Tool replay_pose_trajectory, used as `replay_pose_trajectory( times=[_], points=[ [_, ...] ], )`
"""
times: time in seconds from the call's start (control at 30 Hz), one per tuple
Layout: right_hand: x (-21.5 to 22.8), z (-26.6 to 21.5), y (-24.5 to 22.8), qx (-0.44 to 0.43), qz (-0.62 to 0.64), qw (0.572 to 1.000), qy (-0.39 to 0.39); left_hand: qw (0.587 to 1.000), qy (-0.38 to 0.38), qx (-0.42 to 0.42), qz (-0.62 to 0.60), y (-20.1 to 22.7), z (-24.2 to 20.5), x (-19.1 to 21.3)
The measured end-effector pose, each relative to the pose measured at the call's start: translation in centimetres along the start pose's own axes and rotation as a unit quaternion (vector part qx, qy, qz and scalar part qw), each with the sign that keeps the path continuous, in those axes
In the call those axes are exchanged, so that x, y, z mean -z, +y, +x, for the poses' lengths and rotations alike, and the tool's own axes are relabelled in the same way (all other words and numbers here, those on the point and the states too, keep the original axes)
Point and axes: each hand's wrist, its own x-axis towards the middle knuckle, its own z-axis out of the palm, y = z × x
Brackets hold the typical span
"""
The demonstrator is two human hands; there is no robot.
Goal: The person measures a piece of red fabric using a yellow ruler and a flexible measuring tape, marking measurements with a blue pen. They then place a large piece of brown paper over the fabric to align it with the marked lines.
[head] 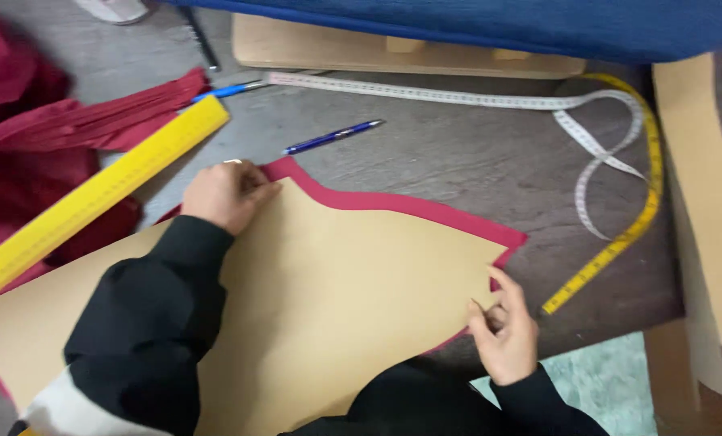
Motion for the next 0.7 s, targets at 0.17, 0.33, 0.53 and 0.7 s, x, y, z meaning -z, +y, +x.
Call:
replay_pose_trajectory(
  times=[0.17,0.33,0.53,0.7],
  points=[
    [0.4,0.3,-1.6,0.037,-0.126,0.991,0.031,1.0,0.009,-0.009,-0.002,-0.5,0.0,-0.6],
    [0.7,0.9,-1.7,0.132,-0.13,0.982,0.046,1.0,0.005,0.012,-0.011,-0.4,-0.1,-0.6],
    [0.6,1.8,-0.6,0.086,-0.095,0.991,0.029,1.0,0.014,0.003,-0.008,-1.0,0.1,-1.2],
    [0.5,2.0,-0.6,0.059,-0.079,0.995,0.009,1.0,0.014,0.005,-0.016,-1.2,0.2,-1.3]
  ],
)
